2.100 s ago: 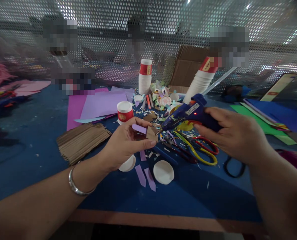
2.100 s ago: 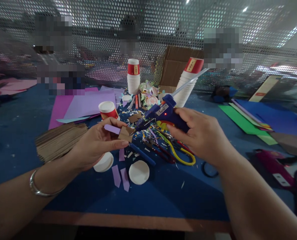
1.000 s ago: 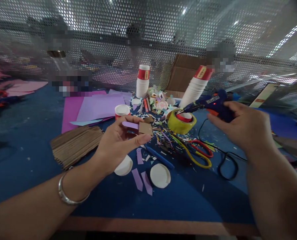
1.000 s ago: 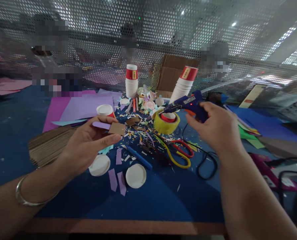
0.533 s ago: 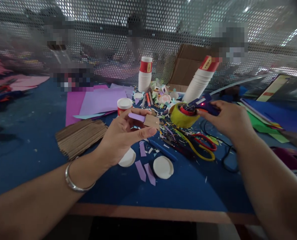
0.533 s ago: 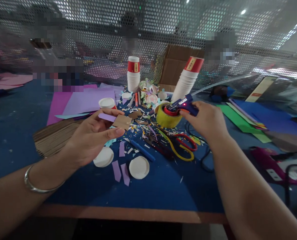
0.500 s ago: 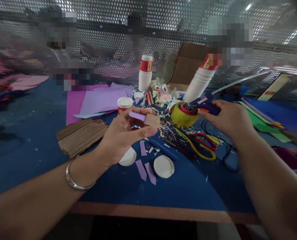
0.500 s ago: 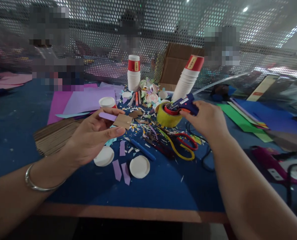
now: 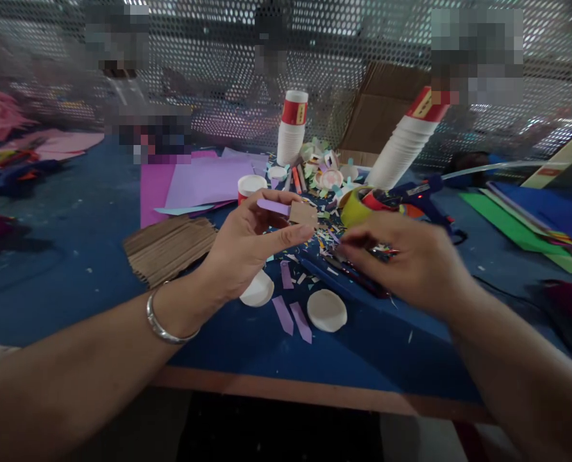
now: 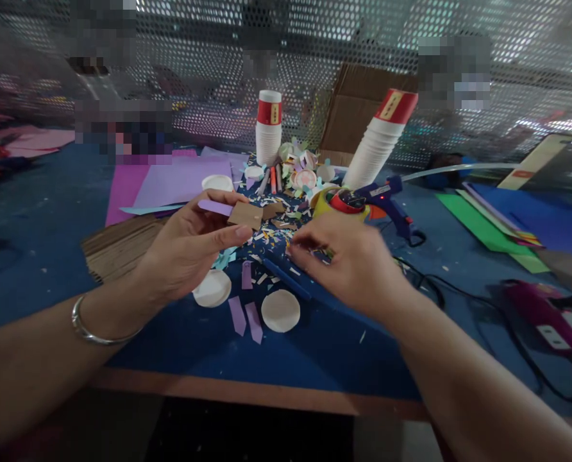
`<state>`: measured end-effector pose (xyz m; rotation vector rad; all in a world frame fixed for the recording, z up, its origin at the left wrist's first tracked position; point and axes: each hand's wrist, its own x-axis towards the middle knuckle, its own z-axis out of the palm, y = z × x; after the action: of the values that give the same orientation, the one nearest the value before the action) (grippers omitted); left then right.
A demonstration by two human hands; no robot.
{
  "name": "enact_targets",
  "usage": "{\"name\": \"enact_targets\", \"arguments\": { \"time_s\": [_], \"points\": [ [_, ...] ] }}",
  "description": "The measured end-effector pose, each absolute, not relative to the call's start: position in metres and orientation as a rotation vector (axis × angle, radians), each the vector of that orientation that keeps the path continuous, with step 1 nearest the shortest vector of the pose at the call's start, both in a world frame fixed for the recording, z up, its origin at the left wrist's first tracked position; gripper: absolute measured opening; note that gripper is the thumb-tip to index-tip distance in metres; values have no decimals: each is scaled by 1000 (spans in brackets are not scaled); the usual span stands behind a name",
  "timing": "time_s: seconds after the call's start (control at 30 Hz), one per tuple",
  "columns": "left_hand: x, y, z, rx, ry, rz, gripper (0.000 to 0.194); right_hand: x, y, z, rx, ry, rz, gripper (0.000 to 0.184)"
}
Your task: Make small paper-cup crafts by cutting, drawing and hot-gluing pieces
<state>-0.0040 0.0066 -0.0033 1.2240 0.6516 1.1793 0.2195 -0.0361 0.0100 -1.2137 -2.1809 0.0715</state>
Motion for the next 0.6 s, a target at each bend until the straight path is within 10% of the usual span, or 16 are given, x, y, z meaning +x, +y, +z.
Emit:
{"name": "enact_targets", "arguments": {
  "time_s": [0.6],
  "points": [
    [-5,8,-6,1259,574,1179,33,173,-59,0,-1205,-2735,503,31]
  ]
}}
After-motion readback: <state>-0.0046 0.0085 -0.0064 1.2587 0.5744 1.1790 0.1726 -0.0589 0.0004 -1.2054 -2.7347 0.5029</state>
